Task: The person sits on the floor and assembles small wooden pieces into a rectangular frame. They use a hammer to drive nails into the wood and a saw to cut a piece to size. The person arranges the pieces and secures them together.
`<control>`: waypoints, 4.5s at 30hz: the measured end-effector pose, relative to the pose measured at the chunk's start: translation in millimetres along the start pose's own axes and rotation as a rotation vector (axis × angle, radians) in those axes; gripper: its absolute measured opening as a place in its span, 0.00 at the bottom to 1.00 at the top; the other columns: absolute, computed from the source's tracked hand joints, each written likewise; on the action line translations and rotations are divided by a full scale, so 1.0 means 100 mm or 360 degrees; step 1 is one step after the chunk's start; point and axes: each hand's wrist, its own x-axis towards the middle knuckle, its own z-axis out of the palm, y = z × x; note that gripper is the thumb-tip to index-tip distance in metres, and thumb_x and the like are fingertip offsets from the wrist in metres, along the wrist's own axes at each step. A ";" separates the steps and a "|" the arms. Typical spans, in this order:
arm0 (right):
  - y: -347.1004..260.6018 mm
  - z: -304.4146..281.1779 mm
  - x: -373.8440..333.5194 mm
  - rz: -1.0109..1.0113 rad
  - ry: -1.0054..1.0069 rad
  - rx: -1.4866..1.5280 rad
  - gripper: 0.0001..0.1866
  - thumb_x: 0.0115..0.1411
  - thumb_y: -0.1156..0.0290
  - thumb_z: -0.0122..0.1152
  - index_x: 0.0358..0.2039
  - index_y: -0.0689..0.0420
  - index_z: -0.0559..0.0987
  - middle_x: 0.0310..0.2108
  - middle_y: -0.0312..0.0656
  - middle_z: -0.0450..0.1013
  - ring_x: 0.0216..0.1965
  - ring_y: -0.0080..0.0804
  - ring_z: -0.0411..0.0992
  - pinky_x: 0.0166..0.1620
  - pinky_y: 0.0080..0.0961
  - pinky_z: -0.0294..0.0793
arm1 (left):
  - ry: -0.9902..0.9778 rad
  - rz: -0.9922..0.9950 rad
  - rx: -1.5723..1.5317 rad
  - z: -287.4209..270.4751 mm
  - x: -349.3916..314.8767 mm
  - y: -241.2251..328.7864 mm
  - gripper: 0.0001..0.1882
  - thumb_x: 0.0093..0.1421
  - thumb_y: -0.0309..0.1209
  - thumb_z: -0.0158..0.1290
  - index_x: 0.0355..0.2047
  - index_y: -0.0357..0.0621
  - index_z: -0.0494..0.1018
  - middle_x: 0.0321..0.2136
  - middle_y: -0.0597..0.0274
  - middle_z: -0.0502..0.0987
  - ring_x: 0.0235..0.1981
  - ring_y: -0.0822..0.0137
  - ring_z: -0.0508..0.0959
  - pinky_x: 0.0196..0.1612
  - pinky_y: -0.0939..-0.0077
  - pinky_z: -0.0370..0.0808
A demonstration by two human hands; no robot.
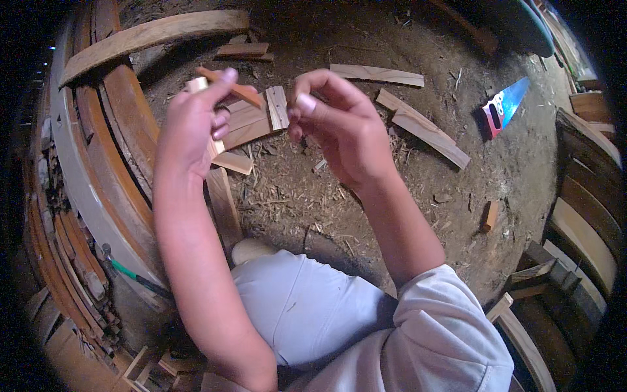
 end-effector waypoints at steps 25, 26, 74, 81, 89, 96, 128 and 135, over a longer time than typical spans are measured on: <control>0.84 -0.47 1.04 -0.0237 -0.1216 -0.3384 0.56 0.48 0.46 0.79 0.75 0.47 0.64 0.65 0.58 0.69 0.67 0.53 0.68 0.72 0.55 0.61 | 0.0364 0.0302 -0.0590 0.03 -0.09 0.17 0.11 0.67 0.35 0.64 0.43 0.47 0.73 0.37 0.68 0.72 0.24 0.77 0.65 0.24 0.82 0.62; 0.83 -0.49 1.06 -0.0265 -0.1240 -0.3381 0.54 0.49 0.48 0.78 0.74 0.48 0.65 0.64 0.58 0.70 0.66 0.53 0.69 0.71 0.53 0.63 | 0.0369 0.0301 -0.0617 0.02 -0.08 0.16 0.11 0.67 0.35 0.63 0.43 0.47 0.73 0.37 0.68 0.72 0.24 0.77 0.65 0.24 0.82 0.62; 0.04 -1.24 -0.62 -0.0563 0.0503 -0.2964 0.28 0.55 0.73 0.75 0.57 0.59 0.78 0.55 0.53 0.75 0.60 0.55 0.72 0.63 0.48 0.72 | -0.0256 0.0008 0.0810 0.30 0.20 -0.45 0.13 0.66 0.40 0.65 0.38 0.45 0.79 0.24 0.76 0.73 0.22 0.80 0.66 0.26 0.76 0.64; -0.55 -1.90 -0.83 -0.0344 0.0644 -0.3459 0.30 0.52 0.76 0.67 0.59 0.51 0.78 0.53 0.47 0.73 0.56 0.51 0.72 0.58 0.45 0.72 | -0.0043 0.0027 0.0854 0.31 0.33 -0.59 0.15 0.70 0.40 0.59 0.45 0.40 0.77 0.26 0.71 0.74 0.24 0.78 0.67 0.29 0.74 0.66; -0.44 -2.00 -0.91 -0.0375 0.0455 -0.3339 0.29 0.53 0.77 0.64 0.59 0.52 0.80 0.49 0.48 0.75 0.52 0.51 0.74 0.56 0.47 0.75 | 0.0000 -0.0017 0.0905 0.32 0.24 -0.48 0.26 0.70 0.40 0.58 0.58 0.29 0.73 0.45 0.46 0.81 0.45 0.55 0.79 0.50 0.63 0.74; -0.36 -1.84 -0.75 -0.0459 0.0308 -0.3129 0.23 0.51 0.76 0.66 0.50 0.52 0.82 0.50 0.45 0.77 0.52 0.50 0.75 0.57 0.44 0.77 | 0.0084 -0.0003 0.0768 0.19 0.40 -0.73 0.28 0.71 0.38 0.56 0.61 0.26 0.70 0.55 0.40 0.80 0.57 0.52 0.80 0.62 0.62 0.72; -0.46 -1.75 -0.65 -0.0311 0.0258 -0.3127 0.16 0.59 0.71 0.68 0.48 0.52 0.85 0.46 0.45 0.78 0.52 0.51 0.74 0.56 0.47 0.75 | -0.0004 0.0063 -0.0378 0.69 0.06 0.25 0.10 0.73 0.29 0.49 0.46 0.38 0.78 0.42 0.55 0.87 0.21 0.83 0.68 0.22 0.85 0.64; -0.51 -1.74 -0.60 -0.0290 0.0215 -0.3259 0.27 0.56 0.68 0.74 0.57 0.54 0.80 0.54 0.49 0.75 0.57 0.54 0.73 0.60 0.46 0.75 | -0.0158 -0.0043 0.0153 0.95 0.21 -0.10 0.06 0.67 0.31 0.62 0.38 0.43 0.78 0.25 0.71 0.77 0.21 0.80 0.71 0.22 0.80 0.67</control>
